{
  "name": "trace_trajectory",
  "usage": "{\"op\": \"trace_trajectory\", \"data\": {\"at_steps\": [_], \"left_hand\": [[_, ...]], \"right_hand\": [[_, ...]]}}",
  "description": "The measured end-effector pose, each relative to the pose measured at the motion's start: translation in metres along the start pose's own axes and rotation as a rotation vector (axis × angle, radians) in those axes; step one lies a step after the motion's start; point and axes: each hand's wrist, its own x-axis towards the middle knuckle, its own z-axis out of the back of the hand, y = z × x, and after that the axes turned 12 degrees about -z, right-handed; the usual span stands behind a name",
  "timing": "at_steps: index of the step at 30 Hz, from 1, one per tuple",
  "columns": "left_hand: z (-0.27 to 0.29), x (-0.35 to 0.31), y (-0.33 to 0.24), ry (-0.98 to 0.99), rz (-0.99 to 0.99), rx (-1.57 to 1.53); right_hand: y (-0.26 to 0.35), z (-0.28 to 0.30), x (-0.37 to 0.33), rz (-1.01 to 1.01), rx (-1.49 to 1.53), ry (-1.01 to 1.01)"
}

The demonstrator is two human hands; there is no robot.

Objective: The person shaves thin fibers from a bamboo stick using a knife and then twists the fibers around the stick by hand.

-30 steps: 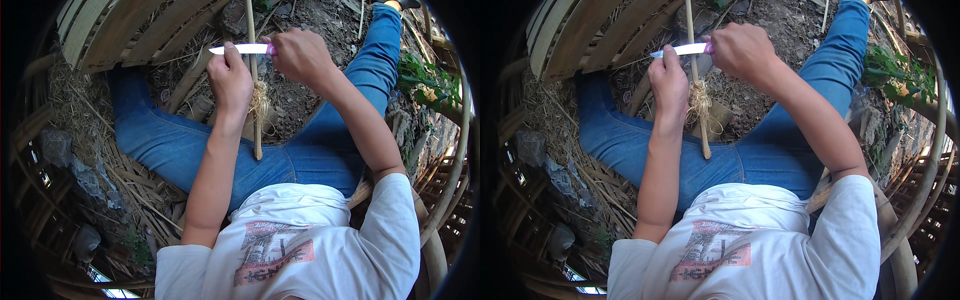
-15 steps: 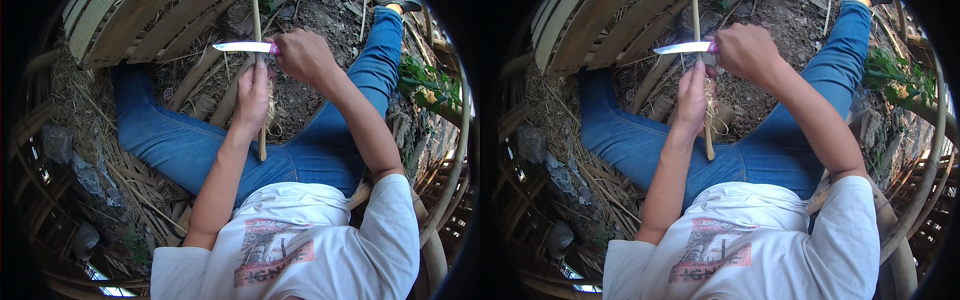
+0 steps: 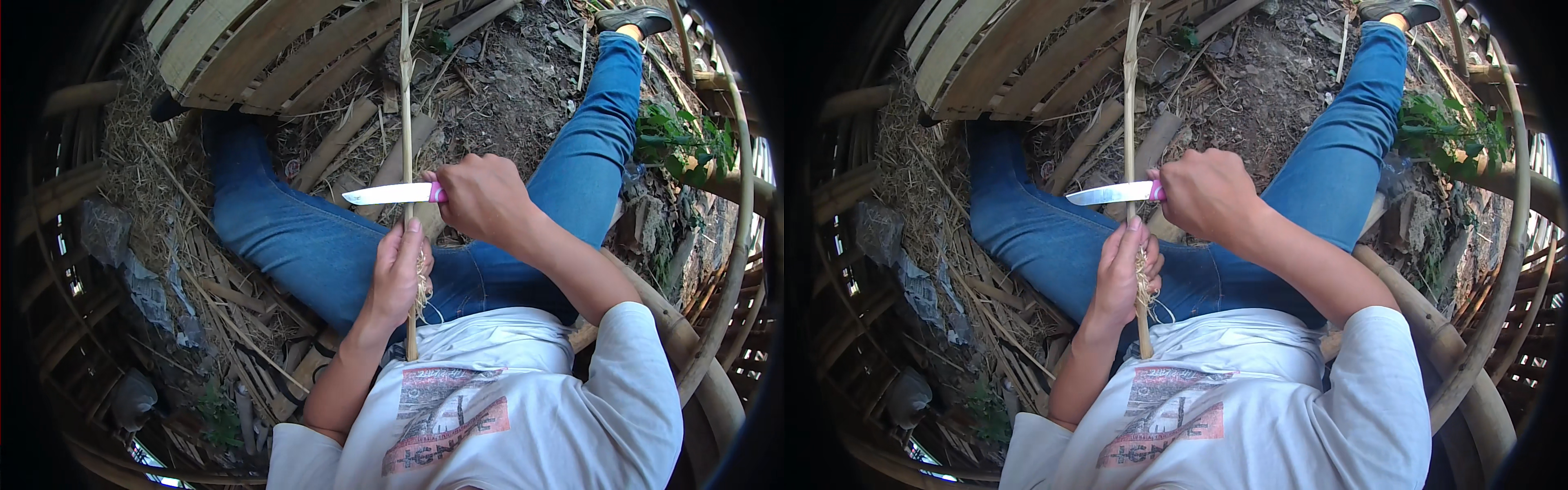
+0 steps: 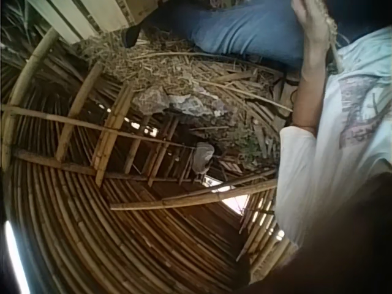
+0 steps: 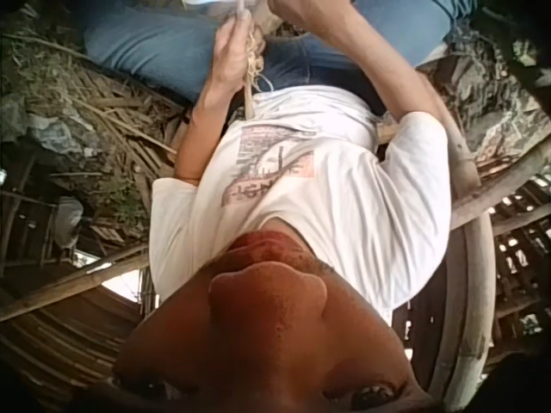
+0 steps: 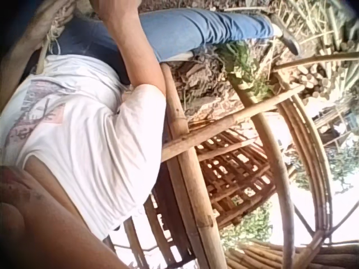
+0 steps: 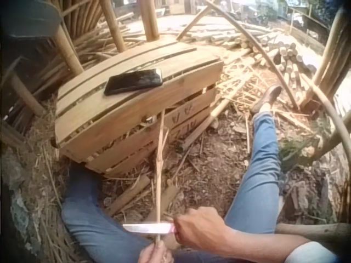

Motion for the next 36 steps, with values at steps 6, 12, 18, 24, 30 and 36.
{"op": "trace_trajectory", "data": {"at_steps": [6, 12, 18, 24, 30, 36], "left_hand": [[0.021, -0.027, 0.002, 0.032, -0.073, 0.094], [0.042, -0.044, 0.007, 0.059, -0.055, 0.382], [0.039, 0.003, 0.004, -0.141, -0.54, 0.49], [0.038, 0.029, 0.009, -0.129, -0.509, 0.075], [0.026, 0.007, 0.003, -0.176, -0.489, 0.186], [0.033, -0.012, 0.002, -0.071, -0.423, 0.871]], "right_hand": [[0.018, -0.005, -0.011, 0.065, 0.049, 0.036], [0.029, -0.015, -0.027, 0.097, 0.0, 0.128], [0.02, -0.016, -0.024, -0.002, -0.033, 0.073], [0.015, -0.02, -0.021, -0.011, -0.001, 0.041], [0.017, -0.026, -0.007, 0.03, 0.044, 0.073], [0.012, -0.021, 0.004, 0.049, 0.076, 0.08]]}}
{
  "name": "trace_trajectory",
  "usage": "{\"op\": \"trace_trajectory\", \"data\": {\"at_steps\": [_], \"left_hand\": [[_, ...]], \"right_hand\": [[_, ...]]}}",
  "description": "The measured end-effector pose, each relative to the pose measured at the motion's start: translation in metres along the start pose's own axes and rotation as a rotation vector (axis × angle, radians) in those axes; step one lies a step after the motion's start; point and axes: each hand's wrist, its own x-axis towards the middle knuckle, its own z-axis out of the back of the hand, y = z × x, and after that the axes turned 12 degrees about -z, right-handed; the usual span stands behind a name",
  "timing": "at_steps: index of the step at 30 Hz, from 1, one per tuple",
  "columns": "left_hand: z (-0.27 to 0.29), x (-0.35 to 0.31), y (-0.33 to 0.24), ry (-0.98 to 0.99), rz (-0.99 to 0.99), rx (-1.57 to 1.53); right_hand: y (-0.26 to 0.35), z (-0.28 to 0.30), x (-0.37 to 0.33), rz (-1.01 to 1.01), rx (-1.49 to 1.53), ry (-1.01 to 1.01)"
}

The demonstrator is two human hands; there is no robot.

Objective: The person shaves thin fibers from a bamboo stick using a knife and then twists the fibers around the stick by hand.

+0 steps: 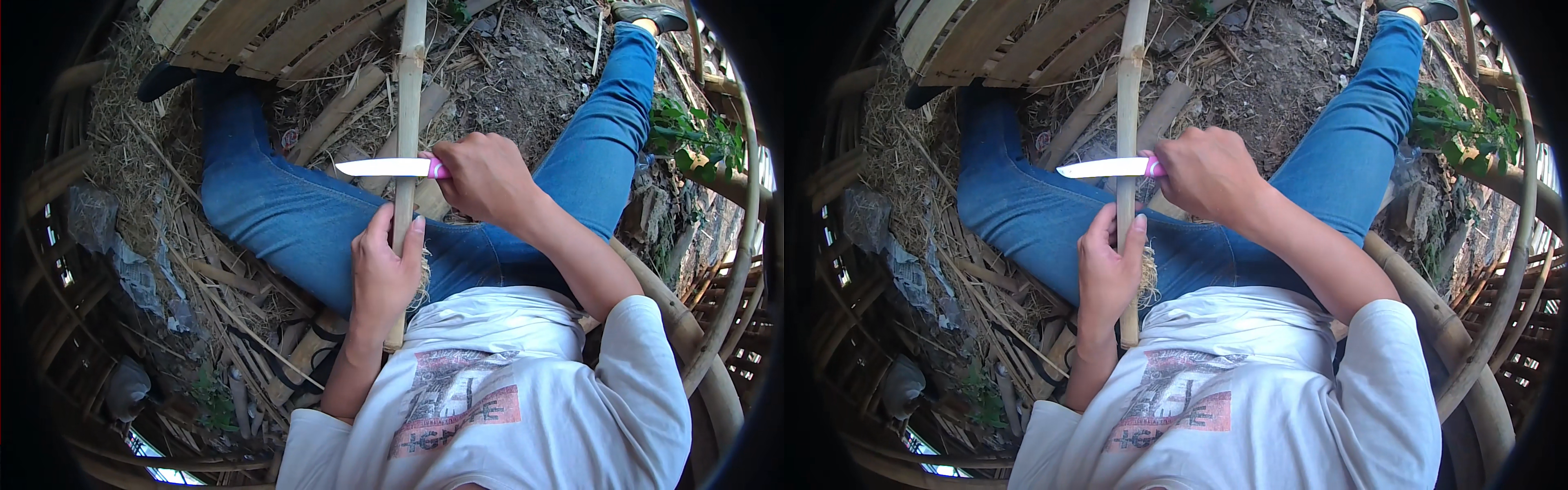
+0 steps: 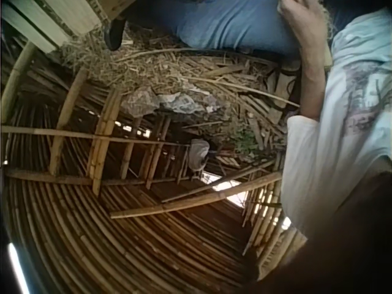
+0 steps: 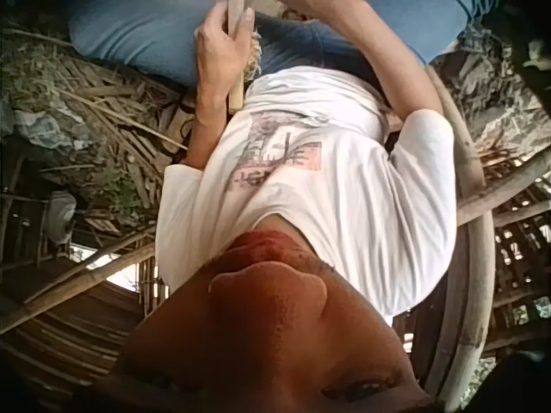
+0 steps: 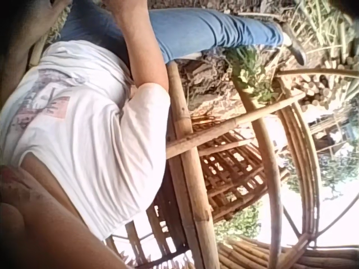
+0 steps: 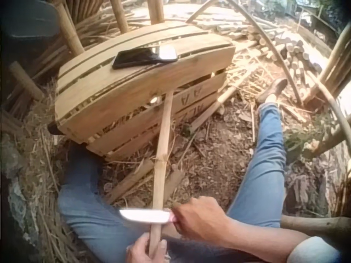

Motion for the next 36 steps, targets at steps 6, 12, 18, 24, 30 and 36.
{"op": "trace_trajectory", "data": {"at_steps": [6, 12, 18, 24, 30, 36], "left_hand": [[0.016, -0.016, -0.009, 0.014, 0.194, -0.583], [0.041, -0.074, -0.011, 0.097, 0.386, -1.17], [0.058, -0.11, -0.021, 0.118, 0.42, -1.316], [0.063, -0.099, -0.043, 0.111, 0.504, -1.312], [0.058, -0.064, -0.044, 0.096, 0.419, -1.27], [0.029, -0.01, -0.049, 0.073, 0.376, -1.274]], "right_hand": [[-0.003, 0.004, -0.006, -0.006, 0.053, 0.008], [-0.005, 0.001, -0.006, 0.077, 0.094, -0.028], [0.002, 0.004, -0.011, 0.144, 0.191, -0.06], [0.004, 0.015, -0.013, 0.126, 0.237, -0.087], [-0.002, 0.027, -0.008, 0.095, 0.281, -0.124], [-0.012, 0.041, -0.009, 0.059, 0.262, -0.153]]}}
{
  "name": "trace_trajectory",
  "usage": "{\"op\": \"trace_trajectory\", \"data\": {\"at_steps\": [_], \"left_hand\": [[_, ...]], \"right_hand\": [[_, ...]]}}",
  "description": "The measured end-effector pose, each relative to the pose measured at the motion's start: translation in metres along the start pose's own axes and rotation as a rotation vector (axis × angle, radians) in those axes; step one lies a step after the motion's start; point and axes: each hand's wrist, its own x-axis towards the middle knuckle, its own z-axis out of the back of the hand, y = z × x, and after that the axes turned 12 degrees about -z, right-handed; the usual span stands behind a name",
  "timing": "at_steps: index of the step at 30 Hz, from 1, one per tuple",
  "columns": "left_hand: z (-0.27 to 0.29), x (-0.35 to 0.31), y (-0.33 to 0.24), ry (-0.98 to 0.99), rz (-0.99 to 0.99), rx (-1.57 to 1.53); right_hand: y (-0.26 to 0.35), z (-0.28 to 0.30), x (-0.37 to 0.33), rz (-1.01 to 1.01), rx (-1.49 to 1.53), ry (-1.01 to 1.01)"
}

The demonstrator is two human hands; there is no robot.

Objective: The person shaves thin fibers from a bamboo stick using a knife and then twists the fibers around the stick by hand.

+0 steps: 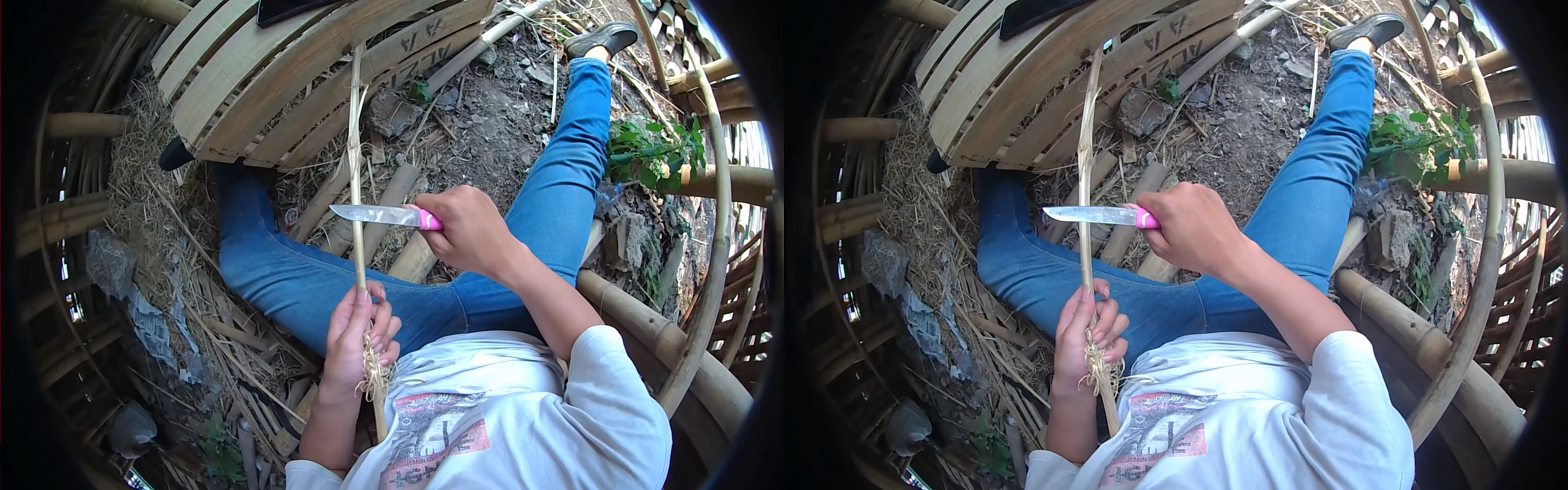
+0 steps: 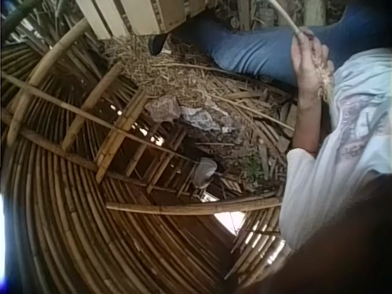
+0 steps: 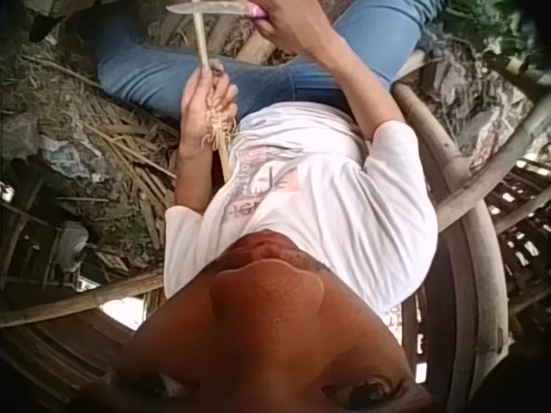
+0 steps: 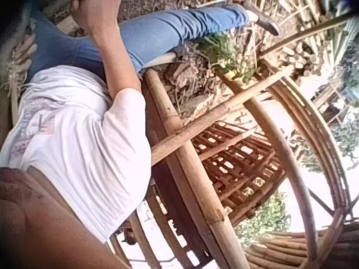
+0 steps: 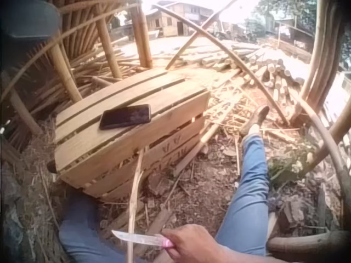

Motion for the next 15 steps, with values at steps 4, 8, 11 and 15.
{"op": "trace_trajectory", "data": {"at_steps": [4, 8, 11, 15], "left_hand": [[-0.037, 0.025, 0.021, -0.022, -0.007, 0.103], [-0.046, 0.028, 0.038, -0.037, -0.014, 0.116], [-0.035, 0.026, 0.035, 0.019, 0.002, 0.044], [-0.03, 0.027, 0.038, 0.004, 0.01, 0.108]], "right_hand": [[-0.003, 0.005, 0.001, -0.005, 0.082, -0.049], [-0.006, 0.01, 0.002, 0.011, 0.088, -0.104], [-0.011, 0.009, 0.001, -0.03, 0.095, -0.082], [-0.013, 0.009, 0.002, -0.027, 0.098, -0.083]]}}
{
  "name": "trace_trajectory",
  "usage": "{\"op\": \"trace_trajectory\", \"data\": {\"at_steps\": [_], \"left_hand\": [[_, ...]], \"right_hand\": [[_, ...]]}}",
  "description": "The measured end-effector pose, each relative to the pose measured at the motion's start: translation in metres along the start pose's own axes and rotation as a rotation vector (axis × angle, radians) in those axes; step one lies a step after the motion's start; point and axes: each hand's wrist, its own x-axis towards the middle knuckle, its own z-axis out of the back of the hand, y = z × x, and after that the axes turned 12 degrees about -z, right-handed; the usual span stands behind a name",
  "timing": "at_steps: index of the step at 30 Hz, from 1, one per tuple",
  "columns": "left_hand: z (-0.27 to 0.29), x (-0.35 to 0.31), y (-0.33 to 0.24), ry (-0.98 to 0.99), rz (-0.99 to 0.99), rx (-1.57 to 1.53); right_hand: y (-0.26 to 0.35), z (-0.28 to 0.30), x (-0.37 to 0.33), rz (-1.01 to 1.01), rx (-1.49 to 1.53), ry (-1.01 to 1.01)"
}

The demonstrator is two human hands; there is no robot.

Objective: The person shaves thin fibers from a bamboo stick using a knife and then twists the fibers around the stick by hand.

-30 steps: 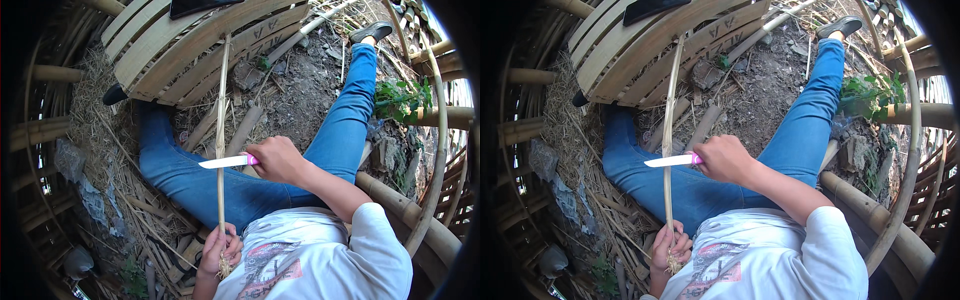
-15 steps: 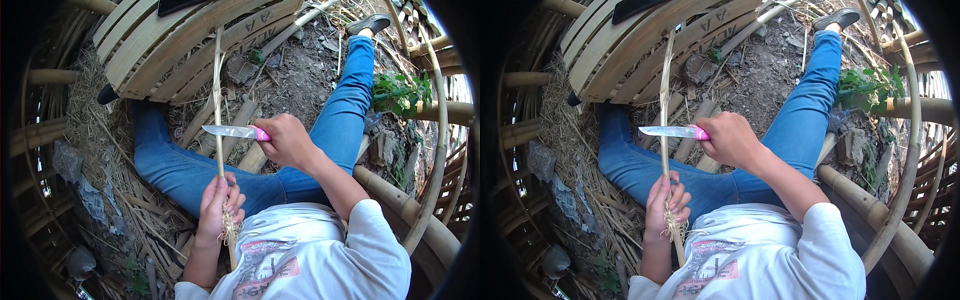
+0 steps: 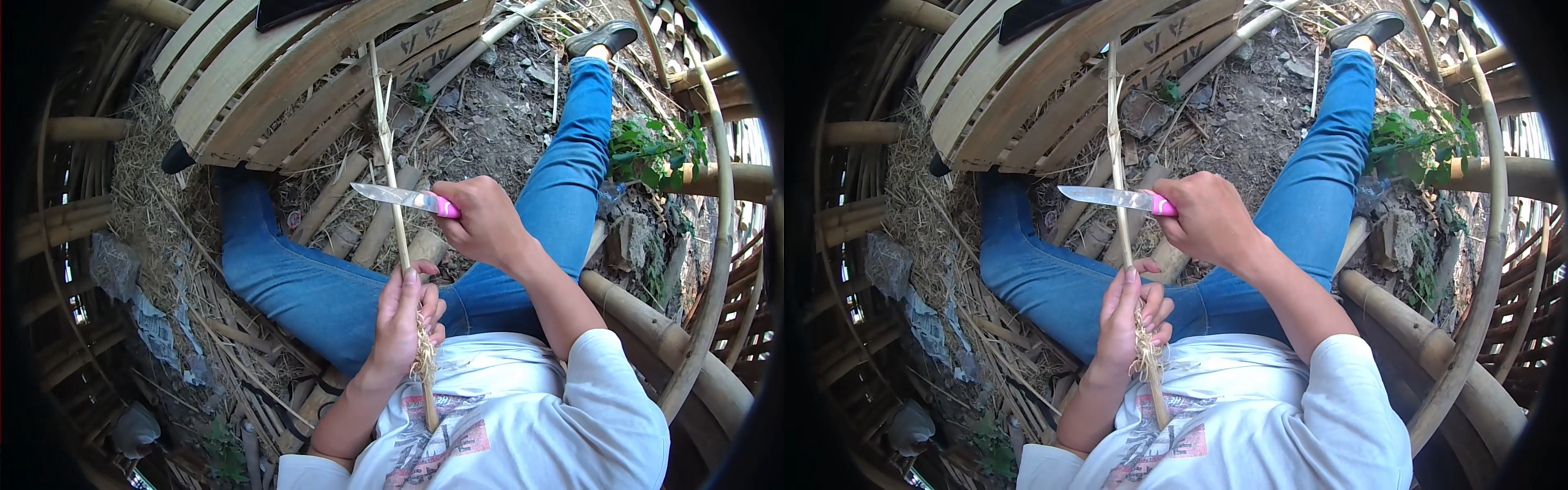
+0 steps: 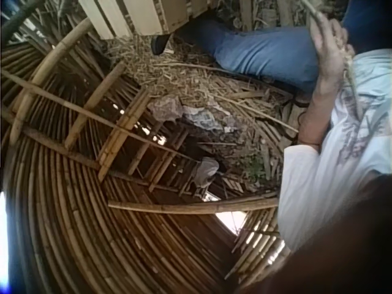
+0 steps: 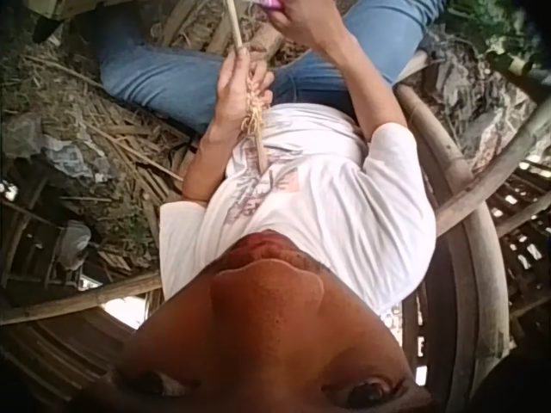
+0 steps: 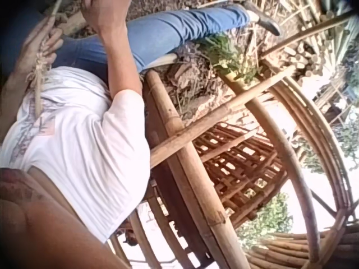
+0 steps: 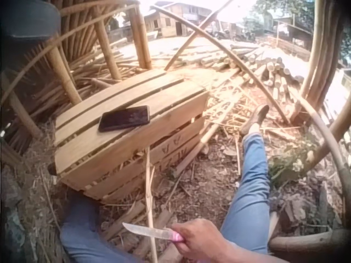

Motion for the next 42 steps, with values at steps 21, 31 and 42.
{"op": "trace_trajectory", "data": {"at_steps": [21, 31, 42], "left_hand": [[0.043, 0.043, -0.034, -0.181, -0.672, 0.493], [0.03, 0.031, -0.093, 0.407, -0.392, 1.232], [0.036, 0.033, -0.079, 0.356, -0.082, 0.892]], "right_hand": [[0.02, 0.024, -0.017, 0.026, -0.375, 0.116], [0.028, 0.018, -0.035, 0.037, -0.373, 0.268], [0.027, 0.012, -0.034, -0.017, -0.359, 0.269]]}}
